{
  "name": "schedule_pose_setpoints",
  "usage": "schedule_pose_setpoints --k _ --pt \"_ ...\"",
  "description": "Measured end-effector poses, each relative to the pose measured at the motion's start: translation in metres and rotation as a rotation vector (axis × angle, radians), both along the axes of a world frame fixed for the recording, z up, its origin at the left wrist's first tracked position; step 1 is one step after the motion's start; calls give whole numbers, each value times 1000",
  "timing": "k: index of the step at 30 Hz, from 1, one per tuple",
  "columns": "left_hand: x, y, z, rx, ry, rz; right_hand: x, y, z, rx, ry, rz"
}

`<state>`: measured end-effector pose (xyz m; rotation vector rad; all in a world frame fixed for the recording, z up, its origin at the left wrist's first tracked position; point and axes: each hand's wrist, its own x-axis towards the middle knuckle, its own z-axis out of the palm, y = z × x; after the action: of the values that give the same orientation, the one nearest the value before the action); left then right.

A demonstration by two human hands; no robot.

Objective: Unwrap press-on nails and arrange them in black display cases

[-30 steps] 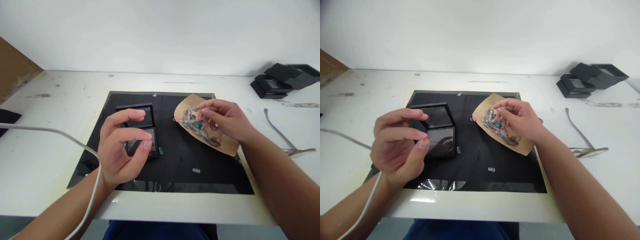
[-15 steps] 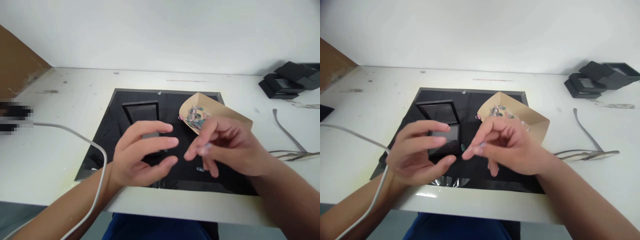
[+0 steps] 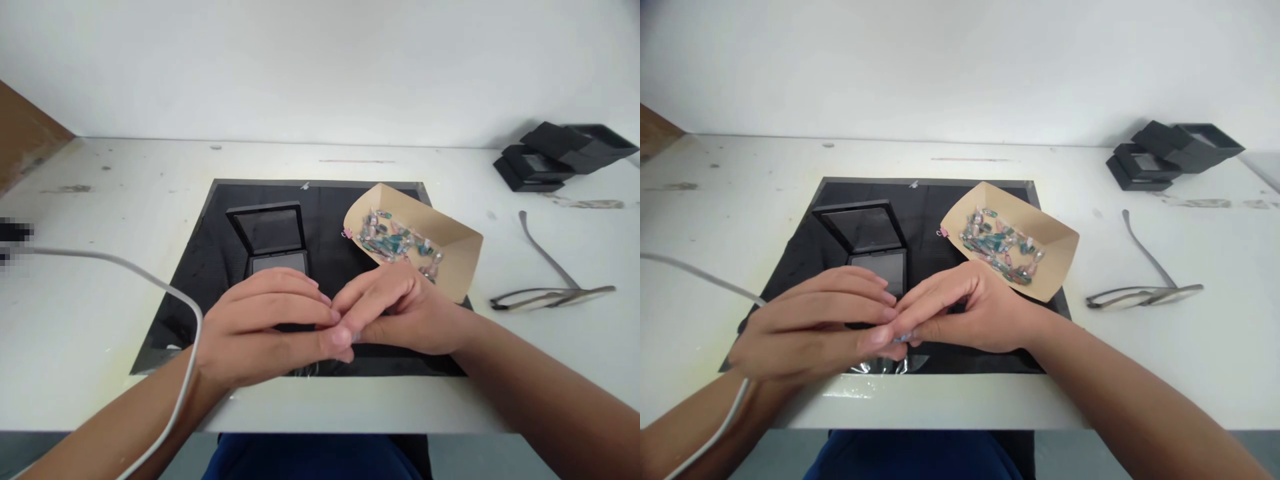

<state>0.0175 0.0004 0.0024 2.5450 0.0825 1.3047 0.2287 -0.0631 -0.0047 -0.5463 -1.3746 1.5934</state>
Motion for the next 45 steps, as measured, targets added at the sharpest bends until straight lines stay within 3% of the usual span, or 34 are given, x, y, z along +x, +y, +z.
schedule_pose_setpoints --k 4,10,16,21,30,35,38,42,45 --pt "-2 1 1 29 -19 18 -1 -1 -1 51 -19 -80" --pt "-2 5 13 38 62 -30 -3 -4 -1 -153 -56 -153" --pt "-1 2 7 -39 -29 -33 -13 -5 -8 217 -157 -427" --pt "-2 1 -2 -117 -48 -84 -18 -7 -13 302 -133 -513" --pt "-6 -2 -4 158 -13 134 -16 -8 -12 426 -255 -497" --pt "-3 -1 -6 88 -81 154 -19 -10 -11 496 -410 -591" --pt "-6 0 -8 142 -165 251 -20 -12 -10 441 -460 -655" --pt "-22 -1 -8 102 27 435 -19 -15 -9 379 -421 -598" --pt "-34 0 -9 35 158 467 -18 -16 -8 373 -432 -550"
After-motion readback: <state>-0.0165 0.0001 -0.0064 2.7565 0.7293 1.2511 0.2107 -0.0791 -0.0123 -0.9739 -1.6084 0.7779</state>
